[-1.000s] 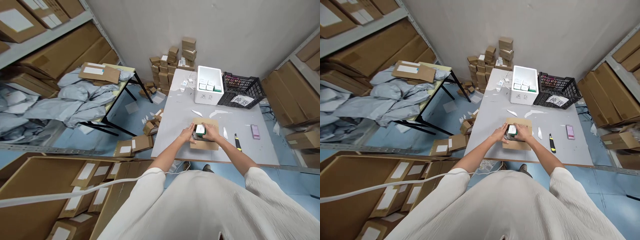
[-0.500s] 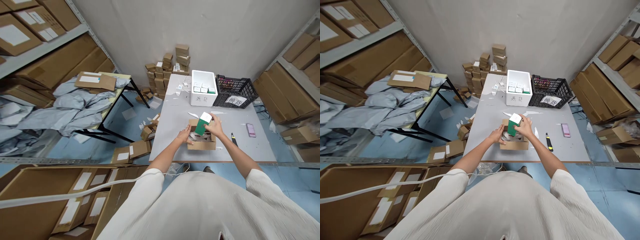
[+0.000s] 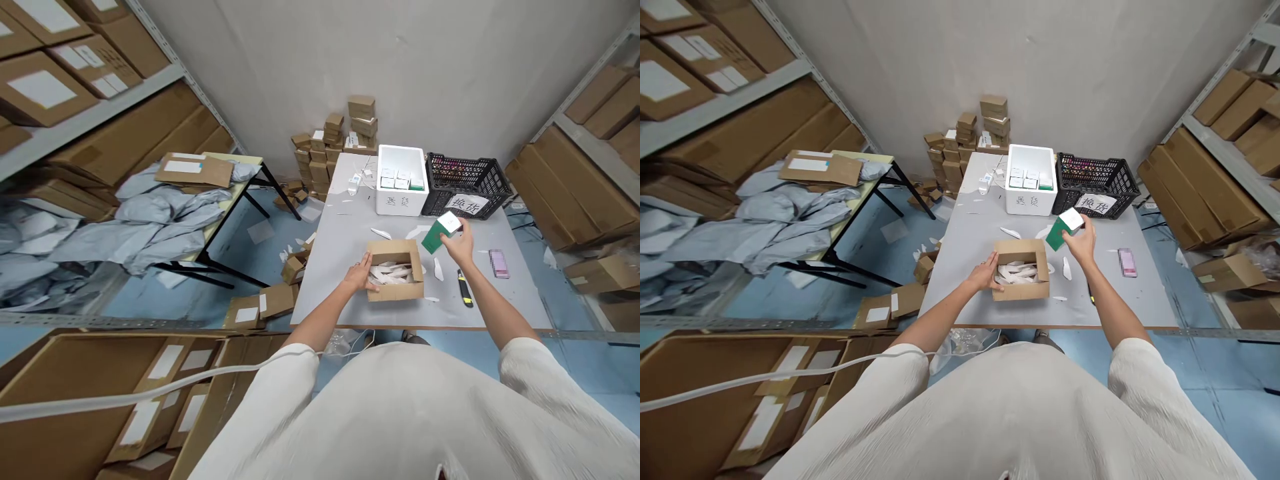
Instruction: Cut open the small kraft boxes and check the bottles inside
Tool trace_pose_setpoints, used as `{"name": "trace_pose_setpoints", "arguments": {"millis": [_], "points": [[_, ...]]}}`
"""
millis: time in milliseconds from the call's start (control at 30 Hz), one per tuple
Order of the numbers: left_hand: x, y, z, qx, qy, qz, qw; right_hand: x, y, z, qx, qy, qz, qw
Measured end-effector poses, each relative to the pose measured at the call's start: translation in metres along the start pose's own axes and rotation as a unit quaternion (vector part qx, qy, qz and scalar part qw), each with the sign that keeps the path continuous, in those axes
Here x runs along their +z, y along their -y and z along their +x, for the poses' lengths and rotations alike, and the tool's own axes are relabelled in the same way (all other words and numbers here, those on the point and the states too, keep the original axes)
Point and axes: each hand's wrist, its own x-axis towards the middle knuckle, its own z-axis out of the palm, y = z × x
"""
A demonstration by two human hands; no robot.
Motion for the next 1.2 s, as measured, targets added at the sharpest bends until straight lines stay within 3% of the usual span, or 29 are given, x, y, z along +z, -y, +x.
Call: {"name": "trace_pose_setpoints", "arguments": {"millis": [367, 600, 733, 800, 900, 1033, 1200], "points": [[-0.002, 0.002, -0.028, -0.053, 0.008, -0.007, 0.999, 0.063, -0.062, -0.047, 0.113, 0.173, -0.018, 0.978], [0.013, 0.006, -0.041, -0.095, -0.013, -0.012, 0.995, 0.082, -0.084, -0.067, 0.104, 0.199, -0.019, 0.974], [0.018, 0.003, -0.052, -0.091, -0.055, -0.028, 0.994, 0.081, -0.081, -0.081, 0.001, 0.168, 0.009, 0.986], [0.018, -0.001, -0.058, -0.088, -0.078, -0.036, 0.992, 0.082, -0.074, -0.089, -0.078, 0.215, 0.043, 0.973], [0.016, -0.008, -0.061, -0.099, -0.102, -0.043, 0.989, 0.087, -0.059, -0.105, -0.158, 0.324, 0.070, 0.930], [0.013, -0.015, -0.054, -0.107, -0.116, -0.051, 0.986, 0.096, -0.042, -0.122, -0.155, 0.415, 0.058, 0.894], [0.014, -0.013, -0.038, -0.084, -0.127, -0.047, 0.987, 0.101, -0.033, -0.126, -0.101, 0.422, 0.041, 0.900]]}}
